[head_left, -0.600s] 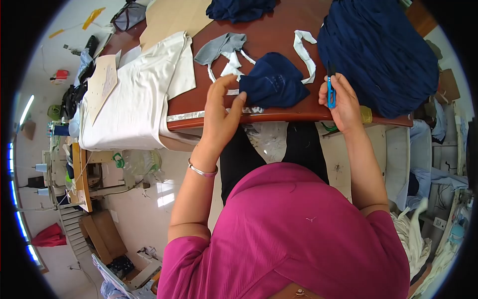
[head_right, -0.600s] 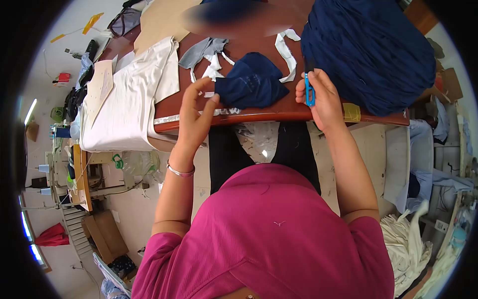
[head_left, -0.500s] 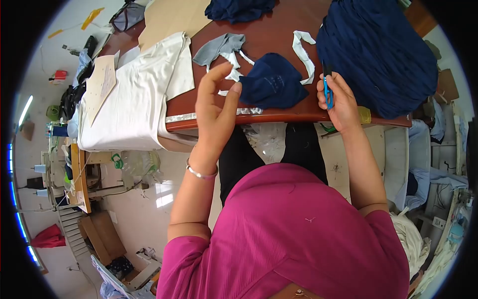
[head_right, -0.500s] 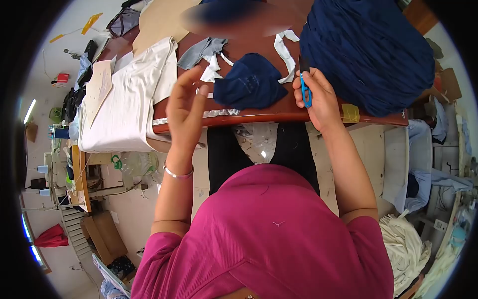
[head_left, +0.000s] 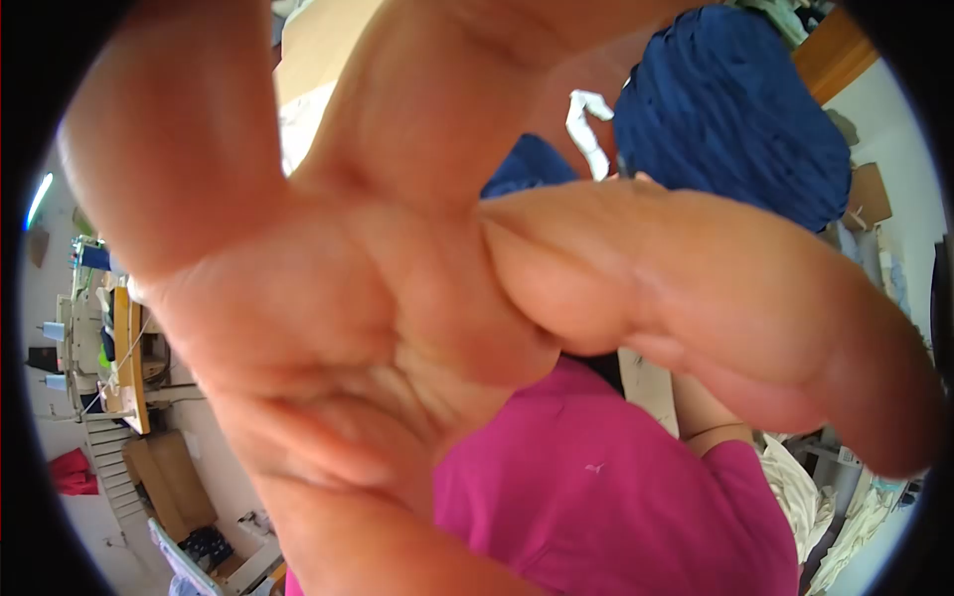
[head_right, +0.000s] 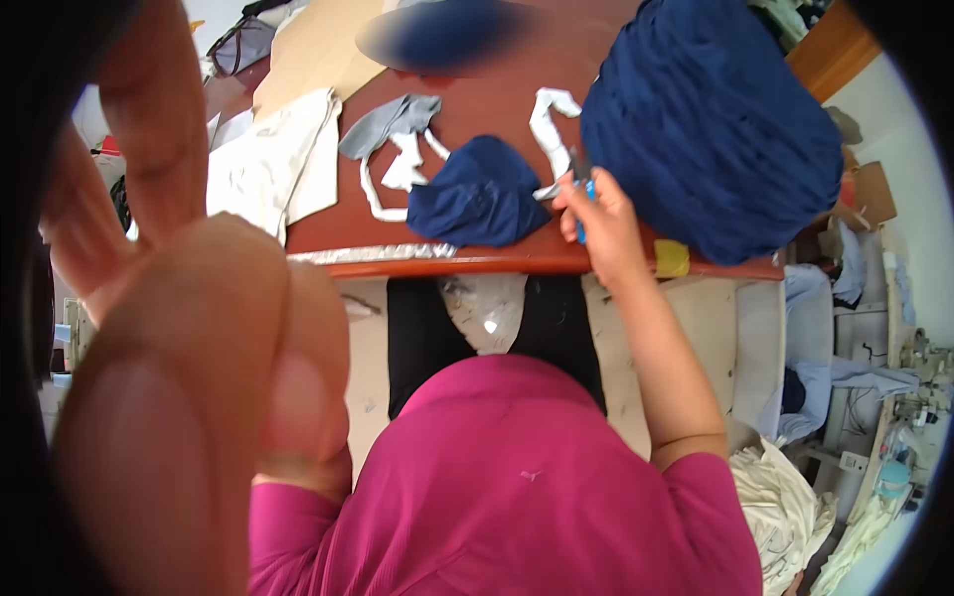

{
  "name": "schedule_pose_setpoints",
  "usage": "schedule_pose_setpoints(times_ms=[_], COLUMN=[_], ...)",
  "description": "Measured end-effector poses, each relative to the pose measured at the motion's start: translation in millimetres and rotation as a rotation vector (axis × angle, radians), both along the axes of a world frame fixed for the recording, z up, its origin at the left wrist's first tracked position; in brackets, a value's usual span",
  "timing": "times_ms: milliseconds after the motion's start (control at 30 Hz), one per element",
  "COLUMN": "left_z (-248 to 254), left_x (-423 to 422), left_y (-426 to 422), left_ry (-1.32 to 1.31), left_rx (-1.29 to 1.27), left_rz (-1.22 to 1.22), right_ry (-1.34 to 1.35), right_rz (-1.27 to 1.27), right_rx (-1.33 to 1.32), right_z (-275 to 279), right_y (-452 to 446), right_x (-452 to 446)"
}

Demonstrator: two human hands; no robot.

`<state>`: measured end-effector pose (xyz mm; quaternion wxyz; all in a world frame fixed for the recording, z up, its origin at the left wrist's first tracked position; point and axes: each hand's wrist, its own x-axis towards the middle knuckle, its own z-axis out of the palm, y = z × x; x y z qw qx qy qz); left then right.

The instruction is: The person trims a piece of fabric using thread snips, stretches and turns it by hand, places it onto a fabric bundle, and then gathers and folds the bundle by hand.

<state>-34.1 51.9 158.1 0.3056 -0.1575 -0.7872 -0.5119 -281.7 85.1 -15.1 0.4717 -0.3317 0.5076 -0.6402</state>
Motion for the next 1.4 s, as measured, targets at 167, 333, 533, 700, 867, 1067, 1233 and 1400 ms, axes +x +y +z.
schedule_pose_setpoints(times_ms=[167, 333, 533, 700, 867, 1067, 1233, 1400], left_z=[-26, -55, -35, 35, 46, 4, -117, -150], left_x=[-20, 0, 33, 47, 25, 9, -23, -7], left_y=[-64, -111, -103, -54, -11, -30, -56, -58], left_ry=[-0.564, -1.239, -1.326, -0.602, 0.073, 0.14, -0.268, -0.252], left_rx=[-0.35, -0.603, -0.582, -0.294, -0.096, 0.293, -0.321, -0.53], left_rz=[0.357, 0.346, 0.276, 0.248, 0.227, 0.641, 0.98, 0.962], right_ry=[0.187, 0.212, 0.388, 0.595, 0.619, 0.864, 1.286, 1.1], right_rz=[-0.007, -0.054, -0.039, -0.019, -0.013, -0.037, 0.059, 0.093], right_rx=[0.018, -0.01, 0.0, 0.068, 0.005, 0.058, 0.121, 0.052], right_z=[7, 13, -4, 7, 3, 7, 13, 17], right_y=[-11, -30, -54, -64, -65, -65, -80, -88], right_x=[-2, -6, -17, -11, -13, -17, -8, -12])
